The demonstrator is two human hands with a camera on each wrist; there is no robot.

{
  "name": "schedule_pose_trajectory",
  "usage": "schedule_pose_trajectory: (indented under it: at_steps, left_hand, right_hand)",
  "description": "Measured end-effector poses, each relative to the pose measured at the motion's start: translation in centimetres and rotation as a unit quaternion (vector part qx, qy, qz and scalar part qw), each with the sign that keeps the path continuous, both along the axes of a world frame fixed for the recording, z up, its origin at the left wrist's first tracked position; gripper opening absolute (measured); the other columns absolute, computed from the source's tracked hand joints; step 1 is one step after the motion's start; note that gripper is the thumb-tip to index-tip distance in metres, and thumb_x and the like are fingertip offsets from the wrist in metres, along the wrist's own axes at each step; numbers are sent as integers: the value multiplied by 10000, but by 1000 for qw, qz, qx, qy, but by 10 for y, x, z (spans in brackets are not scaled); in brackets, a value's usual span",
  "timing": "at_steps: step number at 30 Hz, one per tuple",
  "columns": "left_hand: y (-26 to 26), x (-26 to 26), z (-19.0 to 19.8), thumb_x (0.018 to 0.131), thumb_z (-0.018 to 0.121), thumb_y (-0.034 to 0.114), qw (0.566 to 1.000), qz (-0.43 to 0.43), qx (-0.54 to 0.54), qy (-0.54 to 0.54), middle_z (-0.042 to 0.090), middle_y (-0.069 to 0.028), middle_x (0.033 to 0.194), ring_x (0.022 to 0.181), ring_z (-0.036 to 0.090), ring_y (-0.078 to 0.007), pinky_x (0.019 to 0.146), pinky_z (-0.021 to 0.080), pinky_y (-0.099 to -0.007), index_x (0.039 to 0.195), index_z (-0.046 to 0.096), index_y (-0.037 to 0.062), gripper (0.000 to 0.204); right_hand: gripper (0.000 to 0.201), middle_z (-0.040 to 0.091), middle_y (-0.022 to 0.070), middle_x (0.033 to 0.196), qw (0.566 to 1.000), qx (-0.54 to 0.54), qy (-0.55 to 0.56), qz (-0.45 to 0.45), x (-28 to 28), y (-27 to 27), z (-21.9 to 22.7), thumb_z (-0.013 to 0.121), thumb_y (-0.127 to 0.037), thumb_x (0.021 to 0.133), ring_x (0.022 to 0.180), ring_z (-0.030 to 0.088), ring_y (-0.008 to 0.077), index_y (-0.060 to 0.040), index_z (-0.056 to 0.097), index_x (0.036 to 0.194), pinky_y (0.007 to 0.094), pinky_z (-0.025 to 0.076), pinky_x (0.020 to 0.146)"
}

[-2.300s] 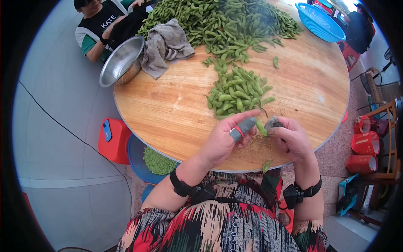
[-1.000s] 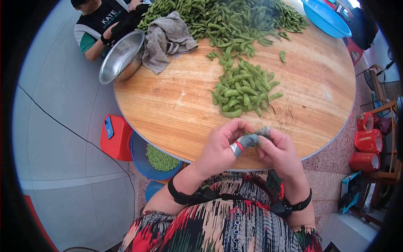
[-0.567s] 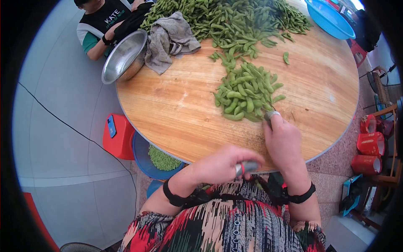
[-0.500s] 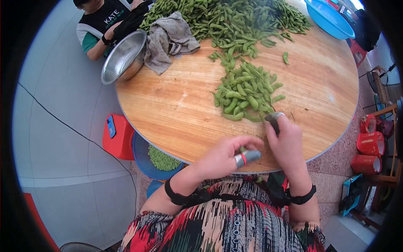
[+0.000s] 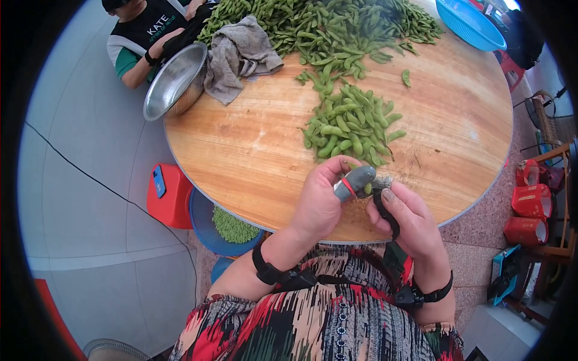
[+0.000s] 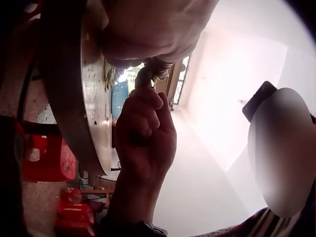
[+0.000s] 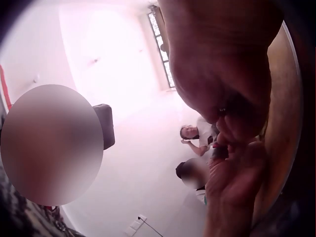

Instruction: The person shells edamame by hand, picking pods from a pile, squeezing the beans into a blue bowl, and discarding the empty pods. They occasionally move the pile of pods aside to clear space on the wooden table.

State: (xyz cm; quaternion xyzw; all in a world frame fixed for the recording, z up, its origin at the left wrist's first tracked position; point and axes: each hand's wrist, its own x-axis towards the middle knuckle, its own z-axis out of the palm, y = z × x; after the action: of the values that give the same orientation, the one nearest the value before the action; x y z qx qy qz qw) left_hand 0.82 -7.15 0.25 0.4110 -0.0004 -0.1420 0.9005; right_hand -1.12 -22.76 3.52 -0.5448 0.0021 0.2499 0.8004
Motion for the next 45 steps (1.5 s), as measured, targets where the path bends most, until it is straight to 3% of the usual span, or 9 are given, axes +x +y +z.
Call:
schedule_pose_trajectory:
  at_steps: [8,18,20,23,29,33,35,37,45]
  left_hand:
    - [-4,-7,2,820,617,83,987,57,132,-74,571,-5,850,751,522,-66,685,423,-207,896,572,45,96]
    - [-3,-2,1,815,630,106,991,-117,-11,-57,536,-15,864,802,507,-87,727,414,-221,873,562,29,118]
    - [-7,-2,-1,810,640,104,991,-91,47,-82,534,-6,873,806,505,-77,726,417,-217,890,558,32,135]
    - [-8,-2,-2,789,667,94,984,-62,154,-69,535,8,893,820,508,-58,731,429,-205,936,553,29,197]
    - [-4,-1,5,792,660,80,974,-85,201,-65,579,-24,977,820,533,-65,755,438,-193,1066,566,4,299]
    - [-2,-1,5,815,624,70,992,-113,57,-13,584,-27,978,771,520,-48,700,428,-190,1136,550,-4,337]
    - [-2,1,6,823,612,63,991,-127,47,20,579,-19,951,747,508,-41,676,417,-185,1146,549,-2,336]
    - [-8,2,2,808,610,65,925,-75,309,-210,537,29,726,610,434,-48,552,367,-204,1215,490,30,426]
    - [-9,-8,5,726,636,5,895,-34,387,-220,500,-60,599,527,463,-137,526,385,-258,1381,171,79,807]
  right_hand:
    - [192,477,-36,648,997,-64,-21,28,-1,-1,-4,406,-171,943,493,354,18,-47,504,834,168,271,427]
    - [116,503,-19,663,980,138,142,30,1,-13,-10,446,-90,906,485,354,27,-28,531,858,168,266,429]
    - [107,523,-23,671,962,-199,-185,-35,0,-8,-17,476,-65,882,514,391,42,-14,549,822,186,294,455]
    - [97,511,-36,644,895,-365,-253,-41,2,-10,-10,498,-42,860,547,412,43,5,561,803,199,313,475]
    - [122,467,-56,597,997,-31,69,-5,8,-22,-3,502,-125,892,526,397,31,-22,563,870,193,302,461]
    - [143,463,-55,601,998,7,58,28,8,-28,-7,507,-165,900,524,386,27,-33,562,898,186,294,463]
    - [142,502,-45,642,985,-171,-20,-20,10,-29,-4,528,-149,884,577,426,22,-14,568,904,180,335,502]
    - [133,525,-39,670,977,-196,-73,-50,12,-23,-3,543,-129,870,606,447,26,-5,572,911,184,359,527]
    - [142,586,-19,751,960,-223,-168,-12,10,-28,-2,623,-58,796,680,496,37,10,600,918,203,419,598]
